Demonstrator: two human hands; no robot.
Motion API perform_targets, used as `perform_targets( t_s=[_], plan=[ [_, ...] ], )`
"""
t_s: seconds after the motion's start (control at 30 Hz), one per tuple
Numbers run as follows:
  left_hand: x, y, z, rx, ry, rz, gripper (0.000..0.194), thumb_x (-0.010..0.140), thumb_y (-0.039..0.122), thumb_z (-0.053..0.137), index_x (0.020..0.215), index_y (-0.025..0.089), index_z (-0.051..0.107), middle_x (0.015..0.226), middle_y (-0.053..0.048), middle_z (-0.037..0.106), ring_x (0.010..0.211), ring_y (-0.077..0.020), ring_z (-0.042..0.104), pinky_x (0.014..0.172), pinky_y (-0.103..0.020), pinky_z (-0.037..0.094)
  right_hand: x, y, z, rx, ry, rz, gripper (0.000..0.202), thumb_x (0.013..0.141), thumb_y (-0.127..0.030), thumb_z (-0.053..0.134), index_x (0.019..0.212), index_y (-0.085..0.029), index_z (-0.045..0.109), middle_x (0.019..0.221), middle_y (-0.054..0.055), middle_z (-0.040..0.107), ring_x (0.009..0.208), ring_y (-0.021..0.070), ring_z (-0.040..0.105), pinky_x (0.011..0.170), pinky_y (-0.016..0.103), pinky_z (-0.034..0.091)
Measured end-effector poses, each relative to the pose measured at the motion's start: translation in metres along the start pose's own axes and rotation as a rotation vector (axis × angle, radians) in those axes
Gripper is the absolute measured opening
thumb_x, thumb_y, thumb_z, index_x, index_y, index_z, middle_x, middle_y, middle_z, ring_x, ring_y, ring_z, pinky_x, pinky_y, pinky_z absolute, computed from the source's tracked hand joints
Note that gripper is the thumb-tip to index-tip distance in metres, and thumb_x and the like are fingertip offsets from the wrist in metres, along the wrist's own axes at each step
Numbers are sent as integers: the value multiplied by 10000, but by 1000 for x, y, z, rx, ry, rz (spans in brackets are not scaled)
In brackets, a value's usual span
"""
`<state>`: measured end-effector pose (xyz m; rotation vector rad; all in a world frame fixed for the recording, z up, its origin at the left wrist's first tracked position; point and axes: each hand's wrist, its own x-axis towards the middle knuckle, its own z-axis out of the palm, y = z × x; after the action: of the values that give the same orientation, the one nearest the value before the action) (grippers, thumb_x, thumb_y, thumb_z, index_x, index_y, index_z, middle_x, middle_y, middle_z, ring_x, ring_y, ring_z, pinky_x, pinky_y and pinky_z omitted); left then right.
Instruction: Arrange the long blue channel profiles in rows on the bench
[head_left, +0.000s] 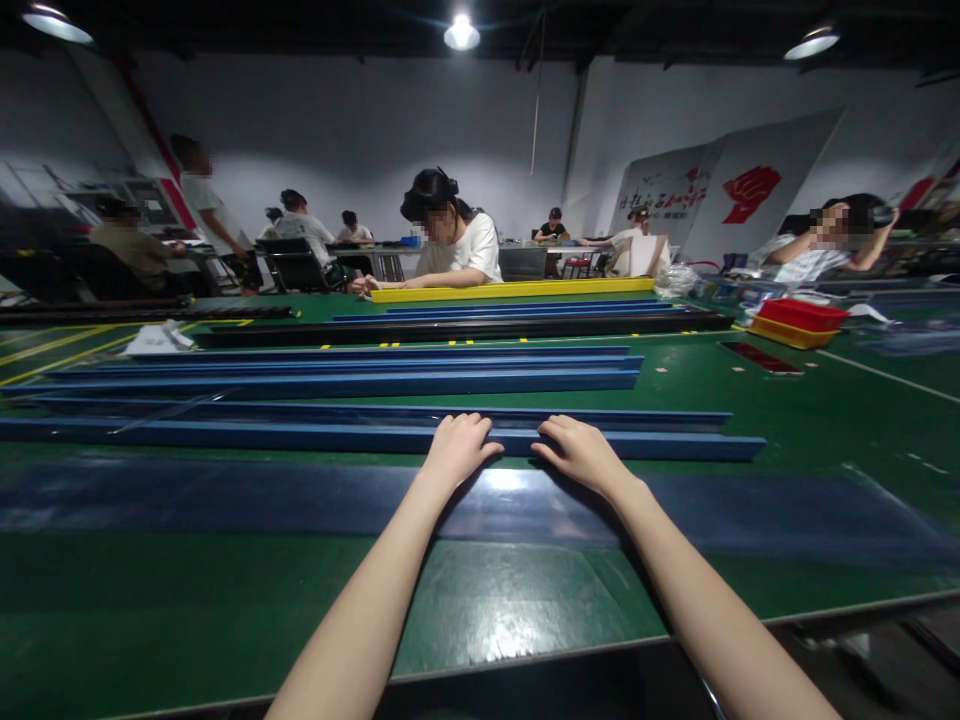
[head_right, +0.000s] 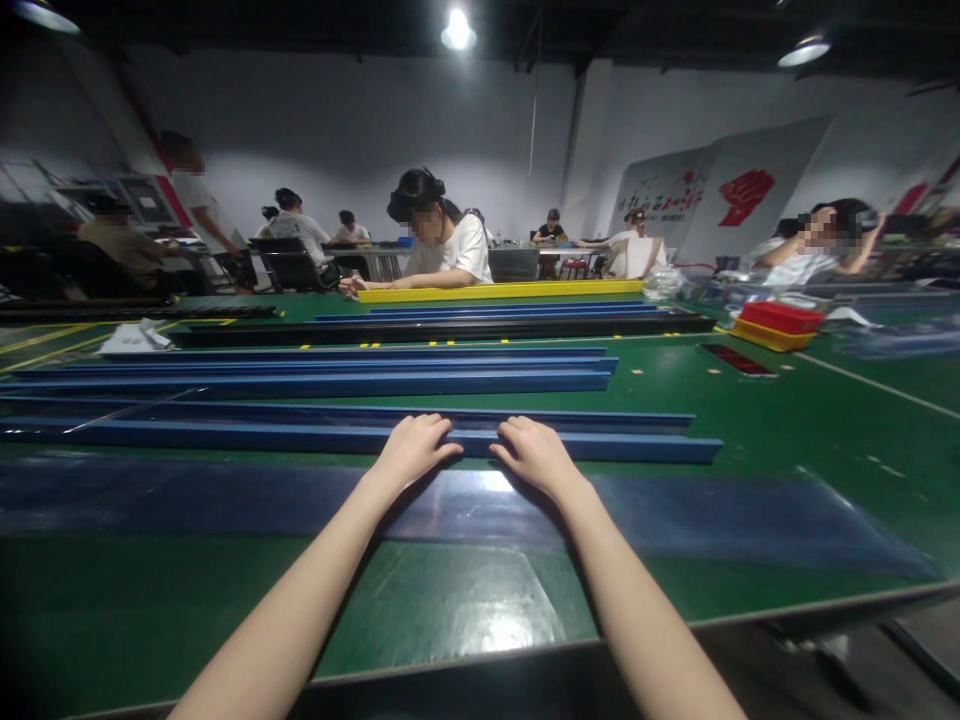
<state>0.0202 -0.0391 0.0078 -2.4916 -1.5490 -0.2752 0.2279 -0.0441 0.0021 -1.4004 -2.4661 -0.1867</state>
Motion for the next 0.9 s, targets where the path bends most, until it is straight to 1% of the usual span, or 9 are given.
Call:
perform_targets(
  t_s=[0.1, 0.23, 0.37, 0.57, 0.73, 0.9],
  plan=[
    [0, 0, 0, -3, -1, 0, 286, 822, 445, 507, 894, 177, 577, 944, -48, 636, 920, -218, 578, 743, -309, 396, 2, -2, 4, 22, 13, -7, 179, 876, -290, 435, 887, -184, 579, 890, 57, 600, 835, 158, 536, 676, 236, 359],
    [0, 0, 0, -2, -1, -8, 284, 823, 444, 504, 899, 180, 577, 956, -48, 637, 920, -219, 579, 751, -311, 395, 2, 0, 4, 41, 34, -13, 142, 863, -256, 460, 835, -180, 578, 859, 52, 595, 817, 155, 525, 668, 234, 340],
    [0, -1, 1, -4, 4, -3, 284, 825, 447, 500, 897, 182, 574, 950, -47, 637, 919, -219, 578, 752, -310, 393, 3, 3, 3, 36, 49, -11, 138, 847, -259, 488, 801, -181, 592, 824, 43, 607, 776, 152, 528, 660, 240, 318],
    [0, -1, 1, -9, 6, -13, 284, 827, 452, 492, 909, 189, 560, 955, -47, 635, 905, -214, 578, 744, -306, 388, 6, 5, 1, 25, 39, -23, 144, 828, -269, 510, 784, -181, 616, 805, 34, 629, 726, 147, 537, 653, 247, 303],
    [-1, 0, -1, -27, 14, -6, 288, 832, 452, 484, 925, 190, 560, 965, -51, 633, 922, -213, 568, 753, -304, 384, 3, 7, -4, 27, 8, 28, 138, 813, -248, 505, 785, -188, 626, 802, 34, 637, 760, 150, 559, 623, 230, 304],
    [0, -1, -3, -39, 27, -6, 281, 830, 447, 491, 937, 197, 557, 975, -45, 630, 931, -209, 561, 749, -297, 380, -5, 19, -11, 10, -22, 103, 161, 813, -260, 483, 795, -200, 631, 821, 30, 652, 781, 155, 576, 602, 224, 303]
  ],
)
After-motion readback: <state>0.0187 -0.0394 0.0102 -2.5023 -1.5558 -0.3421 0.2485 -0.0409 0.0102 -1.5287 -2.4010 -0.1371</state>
